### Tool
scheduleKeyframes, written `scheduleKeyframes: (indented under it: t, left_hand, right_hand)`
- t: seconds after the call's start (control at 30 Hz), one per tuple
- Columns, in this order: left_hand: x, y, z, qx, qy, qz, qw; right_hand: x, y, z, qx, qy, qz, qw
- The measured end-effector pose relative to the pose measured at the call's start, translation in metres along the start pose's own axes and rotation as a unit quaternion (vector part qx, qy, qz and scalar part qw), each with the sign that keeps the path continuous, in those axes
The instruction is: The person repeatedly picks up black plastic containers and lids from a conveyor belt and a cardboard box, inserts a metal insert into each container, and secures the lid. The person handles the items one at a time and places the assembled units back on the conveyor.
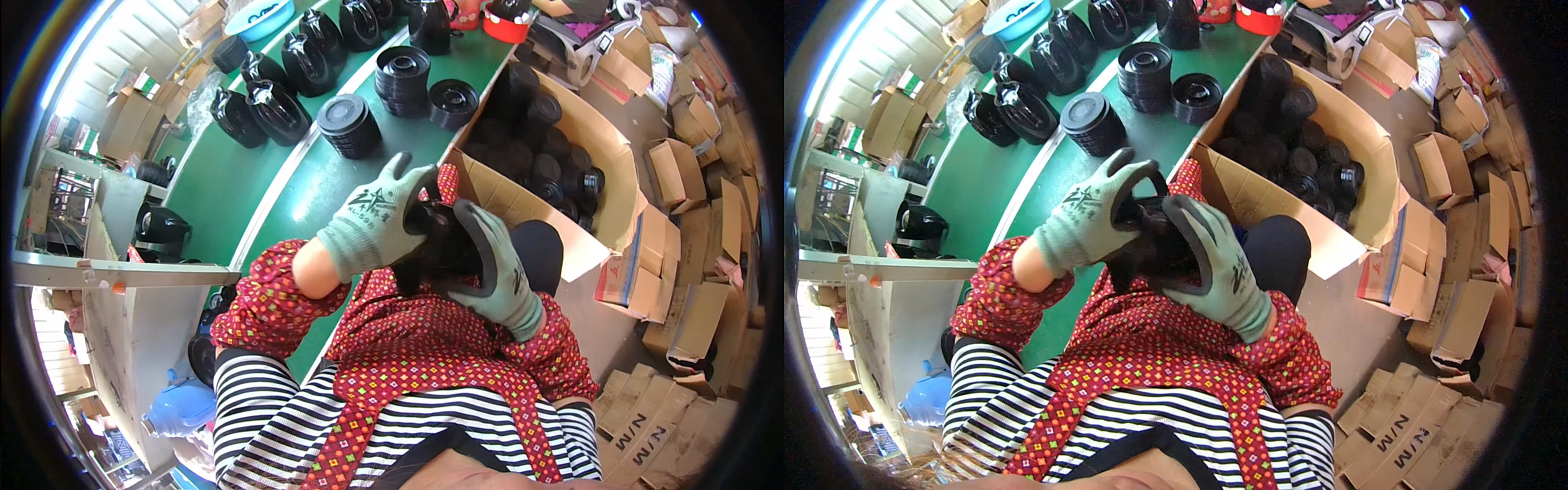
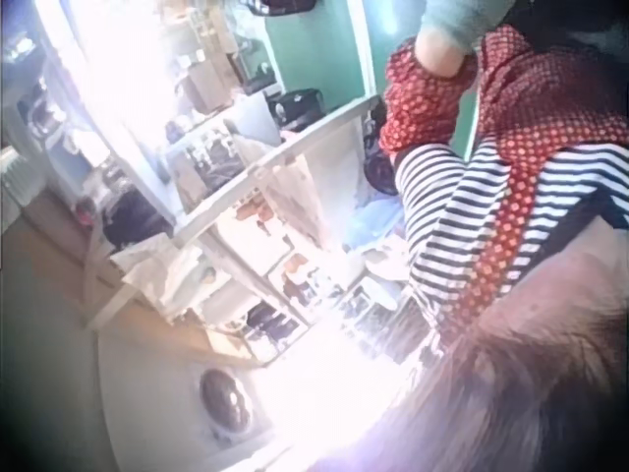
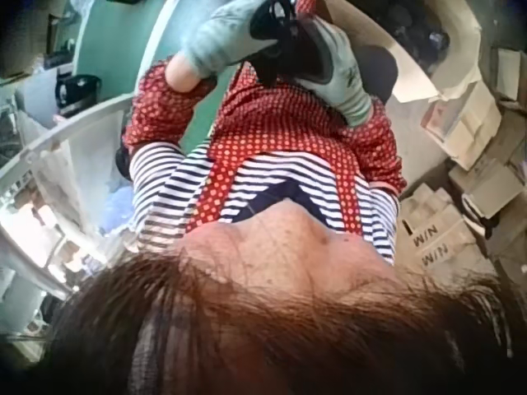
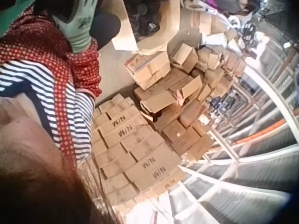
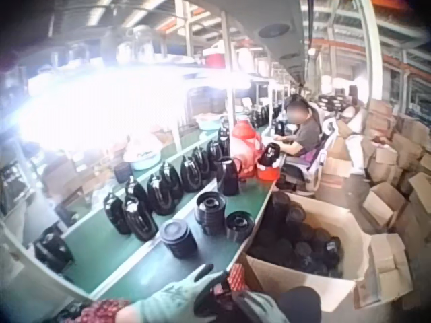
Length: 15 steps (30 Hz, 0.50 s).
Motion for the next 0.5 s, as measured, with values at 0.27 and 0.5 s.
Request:
scheduleKeyframes:
  t: [0.27, 0.5]
  left_hand:
    - [0.018, 0.017, -0.007, 0.11, -0.227, 0.102, 0.962]
    - [0.002, -0.019, -0.004, -0.092, -0.273, 0.122, 0.95]
  right_hand:
    - [0.003, 0.03, -0.011, 0.008, 0.007, 0.049, 0.999]
    - [-0.007, 0.047, 0.015, 0.114, 0.022, 0.123, 0.986]
Point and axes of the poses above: each hand's wrist, its own x-axis away from the middle knuckle, its own y-axis out of the back of the hand, z = x × y, the point moved 4 cm from there along -x, towards the middle knuckle, and after that the axes turned 13 degrees about x, right-handed, at the moved point
